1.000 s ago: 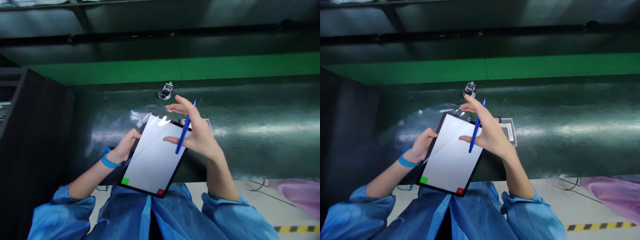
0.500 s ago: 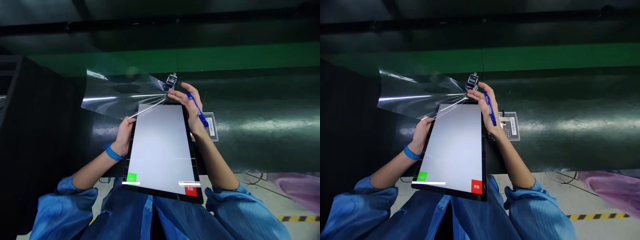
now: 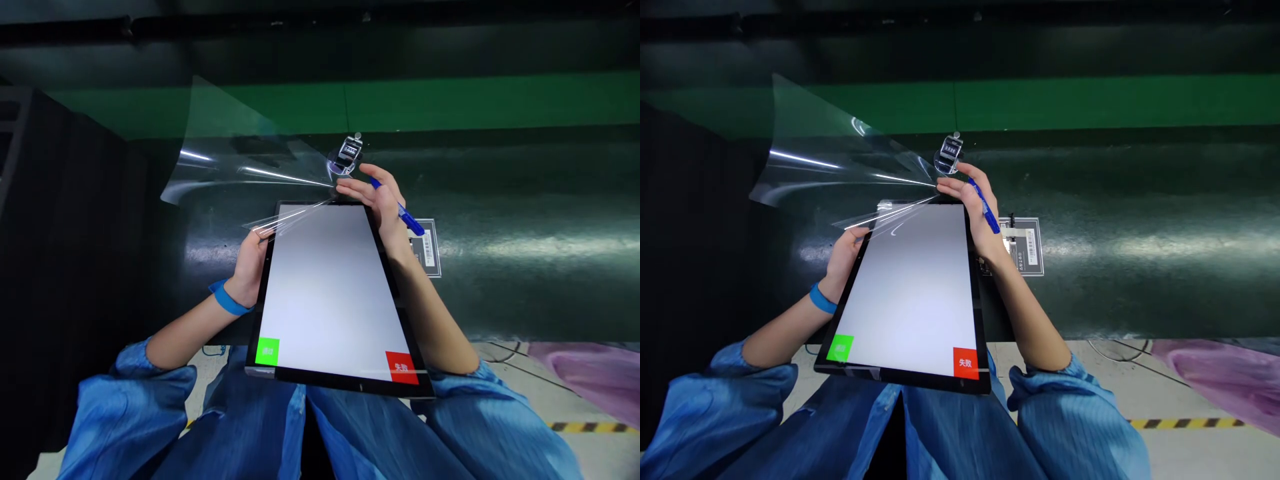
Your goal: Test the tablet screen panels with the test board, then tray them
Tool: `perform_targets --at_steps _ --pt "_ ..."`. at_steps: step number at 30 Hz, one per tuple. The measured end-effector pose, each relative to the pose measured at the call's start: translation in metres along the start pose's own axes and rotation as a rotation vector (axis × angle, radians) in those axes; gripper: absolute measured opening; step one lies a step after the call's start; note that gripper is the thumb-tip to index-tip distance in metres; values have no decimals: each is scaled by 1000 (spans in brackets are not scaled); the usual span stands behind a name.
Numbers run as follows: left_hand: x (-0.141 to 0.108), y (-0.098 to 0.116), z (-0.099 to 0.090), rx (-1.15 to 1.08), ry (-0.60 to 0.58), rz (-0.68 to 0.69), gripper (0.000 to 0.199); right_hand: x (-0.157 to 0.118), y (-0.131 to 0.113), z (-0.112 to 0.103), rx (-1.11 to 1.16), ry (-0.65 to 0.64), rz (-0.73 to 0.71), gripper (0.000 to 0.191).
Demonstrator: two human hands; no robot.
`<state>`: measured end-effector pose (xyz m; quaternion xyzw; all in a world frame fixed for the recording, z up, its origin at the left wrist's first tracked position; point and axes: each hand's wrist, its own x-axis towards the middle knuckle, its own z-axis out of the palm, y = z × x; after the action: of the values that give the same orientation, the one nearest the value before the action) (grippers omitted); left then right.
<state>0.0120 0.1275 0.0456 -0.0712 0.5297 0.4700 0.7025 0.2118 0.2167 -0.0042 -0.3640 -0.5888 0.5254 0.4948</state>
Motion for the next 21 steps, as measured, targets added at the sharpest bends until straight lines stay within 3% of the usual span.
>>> perform_targets --at_steps 7,21 --pt "0 0 1 -40 17 -7 22 1 4 -2 -135 -46 40 63" --pt "6 -3 -9 34 77 10 19 0 2 1 0 -2 78 57"
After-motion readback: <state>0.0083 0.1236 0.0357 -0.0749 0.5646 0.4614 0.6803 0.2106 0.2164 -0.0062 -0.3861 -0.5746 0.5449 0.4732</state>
